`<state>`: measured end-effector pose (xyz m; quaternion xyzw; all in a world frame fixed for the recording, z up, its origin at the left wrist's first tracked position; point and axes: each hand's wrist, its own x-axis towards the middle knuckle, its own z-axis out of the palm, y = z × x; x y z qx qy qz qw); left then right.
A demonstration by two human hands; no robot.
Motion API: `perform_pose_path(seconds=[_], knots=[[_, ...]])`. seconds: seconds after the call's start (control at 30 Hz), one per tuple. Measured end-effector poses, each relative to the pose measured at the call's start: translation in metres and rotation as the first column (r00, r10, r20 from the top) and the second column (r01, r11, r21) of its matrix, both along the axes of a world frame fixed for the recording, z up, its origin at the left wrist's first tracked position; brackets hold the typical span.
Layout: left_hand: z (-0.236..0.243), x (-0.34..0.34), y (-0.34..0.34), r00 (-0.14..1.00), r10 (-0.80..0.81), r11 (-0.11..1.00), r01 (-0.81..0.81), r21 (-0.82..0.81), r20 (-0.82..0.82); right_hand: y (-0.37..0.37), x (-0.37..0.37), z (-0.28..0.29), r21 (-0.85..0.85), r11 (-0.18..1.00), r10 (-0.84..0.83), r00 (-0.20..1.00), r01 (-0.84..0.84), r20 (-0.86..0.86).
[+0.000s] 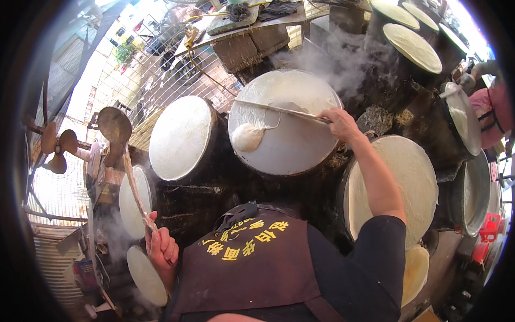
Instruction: The person ladles batter from a large metal bowl onto several hot round griddles, spreads it into thin circular crepes using a wooden spreader, and removes the cooked crepes with a metal spatula. The person stacks the finished crepes on a nearby tray.
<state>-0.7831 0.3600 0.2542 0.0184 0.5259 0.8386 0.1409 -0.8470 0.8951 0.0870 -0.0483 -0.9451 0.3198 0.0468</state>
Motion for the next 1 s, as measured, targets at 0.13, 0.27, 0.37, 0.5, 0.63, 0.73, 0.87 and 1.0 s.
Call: perform_pose_path(seconds=[0.13, 0.27, 0.37, 0.5, 0.63, 0.73, 0.87, 1.0], knots=[[0.0, -0.007, 0.002, 0.996, -0.084, 0.995, 0.083, 0.046, 0.024, -0.033, 0.022, 0.015, 0.044, 0.996, 0.077, 0.996, -0.078, 0.035], [-0.008, -0.016, -0.005, 0.988, -0.145, 0.987, 0.14, 0.083, 0.051, -0.019, 0.111, 0.036, -0.032, 0.999, -0.008, 0.998, 0.01, 0.054], [-0.013, -0.025, -0.016, 0.979, -0.197, 0.978, 0.193, 0.086, 0.047, -0.032, 0.177, 0.02, -0.201, 0.968, -0.142, 0.988, 0.151, 0.054], [-0.015, -0.038, -0.031, 0.967, -0.252, 0.966, 0.249, 0.071, 0.028, -0.154, 0.159, 0.013, -0.715, 0.578, -0.336, 0.913, 0.395, 0.233], [-0.013, -0.051, -0.053, 0.936, -0.346, 0.937, 0.348, 0.034, -0.06, -0.285, 0.081, -0.009, -0.766, 0.56, -0.264, 0.944, 0.315, 0.196], [-0.012, -0.06, -0.07, 0.916, -0.386, 0.92, 0.391, 0.019, -0.111, -0.343, 0.023, -0.085, -0.489, 0.844, -0.409, 0.855, 0.221, -0.319], [-0.014, -0.065, -0.097, 0.902, -0.418, 0.906, 0.423, 0.027, -0.11, -0.356, 0.047, -0.082, -0.555, 0.738, -0.495, 0.867, 0.384, -0.059], [-0.025, -0.074, -0.117, 0.864, -0.496, 0.865, 0.5, 0.038, -0.088, -0.346, 0.119, -0.042, -0.731, 0.424, -0.499, 0.811, 0.534, 0.304]])
